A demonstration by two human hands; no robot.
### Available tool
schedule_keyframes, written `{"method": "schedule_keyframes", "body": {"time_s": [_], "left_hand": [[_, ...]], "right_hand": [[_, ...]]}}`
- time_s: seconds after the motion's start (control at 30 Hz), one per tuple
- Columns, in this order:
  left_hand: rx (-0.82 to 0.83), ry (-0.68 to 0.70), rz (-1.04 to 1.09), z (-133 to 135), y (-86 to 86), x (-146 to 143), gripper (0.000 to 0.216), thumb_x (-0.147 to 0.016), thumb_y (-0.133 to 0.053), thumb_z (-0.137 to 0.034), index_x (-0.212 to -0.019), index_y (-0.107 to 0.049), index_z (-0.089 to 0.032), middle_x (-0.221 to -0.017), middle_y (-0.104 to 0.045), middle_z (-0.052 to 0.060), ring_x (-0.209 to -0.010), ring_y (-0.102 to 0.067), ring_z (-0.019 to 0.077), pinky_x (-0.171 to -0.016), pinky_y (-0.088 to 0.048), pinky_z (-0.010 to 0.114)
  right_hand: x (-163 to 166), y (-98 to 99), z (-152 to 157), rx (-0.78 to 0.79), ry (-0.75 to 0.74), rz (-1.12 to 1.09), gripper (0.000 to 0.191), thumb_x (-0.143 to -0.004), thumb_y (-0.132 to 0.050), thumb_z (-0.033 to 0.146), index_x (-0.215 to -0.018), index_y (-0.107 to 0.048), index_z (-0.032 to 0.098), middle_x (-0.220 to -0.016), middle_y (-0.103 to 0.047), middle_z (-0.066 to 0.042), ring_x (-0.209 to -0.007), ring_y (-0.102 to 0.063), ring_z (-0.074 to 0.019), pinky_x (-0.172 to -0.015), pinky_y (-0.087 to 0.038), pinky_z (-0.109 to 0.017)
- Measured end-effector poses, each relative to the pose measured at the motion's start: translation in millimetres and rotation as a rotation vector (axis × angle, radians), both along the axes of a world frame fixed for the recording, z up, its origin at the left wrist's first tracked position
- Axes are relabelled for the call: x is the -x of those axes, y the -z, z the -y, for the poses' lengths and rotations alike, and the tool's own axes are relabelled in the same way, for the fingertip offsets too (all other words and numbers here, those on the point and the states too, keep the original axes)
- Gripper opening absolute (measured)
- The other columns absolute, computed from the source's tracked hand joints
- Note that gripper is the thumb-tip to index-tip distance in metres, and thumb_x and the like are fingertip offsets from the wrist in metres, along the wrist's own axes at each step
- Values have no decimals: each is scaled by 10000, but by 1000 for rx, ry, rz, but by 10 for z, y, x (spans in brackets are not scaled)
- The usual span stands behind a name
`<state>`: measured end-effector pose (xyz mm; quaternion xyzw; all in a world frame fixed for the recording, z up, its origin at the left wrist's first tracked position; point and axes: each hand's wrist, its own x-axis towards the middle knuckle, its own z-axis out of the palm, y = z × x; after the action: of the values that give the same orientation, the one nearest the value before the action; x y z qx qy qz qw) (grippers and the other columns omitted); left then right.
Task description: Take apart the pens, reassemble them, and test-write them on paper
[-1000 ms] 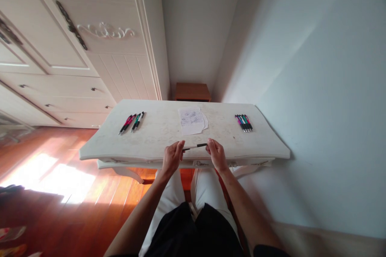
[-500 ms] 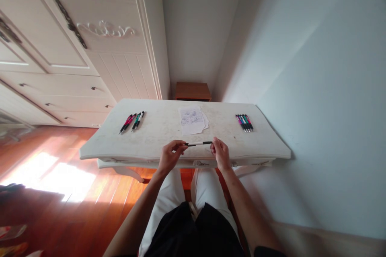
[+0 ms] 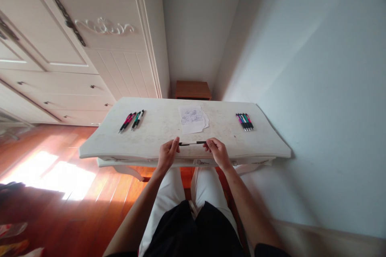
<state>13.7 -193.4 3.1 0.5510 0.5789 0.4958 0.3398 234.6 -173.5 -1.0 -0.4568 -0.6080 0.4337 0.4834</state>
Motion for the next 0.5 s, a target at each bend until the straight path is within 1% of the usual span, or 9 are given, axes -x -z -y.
{"method": "schedule_keyframes", "body": {"time_s": [0.07, 0.13, 0.2, 0.23, 0.3, 0.4, 0.5], "left_hand": [[-2, -6, 55, -12, 25, 1, 481, -900, -437, -530, -624, -580, -162, -546, -562, 6, -536, -527, 126, -549, -400, 230], [-24, -8, 136, -23, 40, 2, 386, -872, -503, -521, -858, -625, -155, -669, -629, 21, -587, -580, 135, -577, -446, 236], [-59, 9, 204, -32, 52, 5, 413, -818, -610, -481, -1076, -584, -160, -809, -659, 35, -626, -612, 135, -603, -481, 246], [-75, 27, 217, -37, 59, 8, 443, -791, -653, -454, -1116, -572, -165, -851, -662, 40, -640, -621, 133, -618, -493, 251], [-90, 59, 196, -44, 75, 19, 398, -765, -689, -409, -1069, -608, -165, -838, -667, 38, -655, -631, 136, -646, -505, 261], [-73, 62, 127, -44, 86, 40, 272, -784, -666, -395, -915, -662, -157, -694, -657, 22, -631, -628, 145, -653, -502, 266], [-65, 46, 78, -30, 61, 56, 276, -827, -606, -432, -831, -656, -160, -647, -643, 18, -614, -614, 145, -637, -483, 255]], "right_hand": [[11, -9, 4, 16, 12, -16, 363, -898, -509, 497, -754, -620, 184, -676, -632, -19, -586, -531, -128, -587, -432, -248], [25, -7, -4, 37, 41, -35, 376, -892, -509, 513, -733, -605, 185, -671, -632, -17, -573, -528, -125, -569, -427, -245], [38, 8, -24, 59, 75, -50, 395, -880, -515, 535, -717, -594, 185, -666, -629, -18, -560, -521, -122, -545, -417, -241], [45, 18, -36, 69, 89, -56, 405, -873, -518, 547, -711, -592, 184, -665, -629, -20, -554, -518, -121, -536, -412, -240], [58, 37, -57, 82, 108, -68, 421, -859, -525, 569, -707, -591, 181, -666, -631, -24, -546, -514, -120, -523, -407, -238], [74, 48, -70, 87, 110, -80, 430, -845, -536, 583, -706, -593, 180, -666, -635, -28, -546, -516, -120, -516, -405, -236], [85, 38, -62, 80, 91, -64, 433, -843, -536, 587, -707, -600, 181, -667, -641, -28, -548, -519, -121, -516, -410, -235]]}}
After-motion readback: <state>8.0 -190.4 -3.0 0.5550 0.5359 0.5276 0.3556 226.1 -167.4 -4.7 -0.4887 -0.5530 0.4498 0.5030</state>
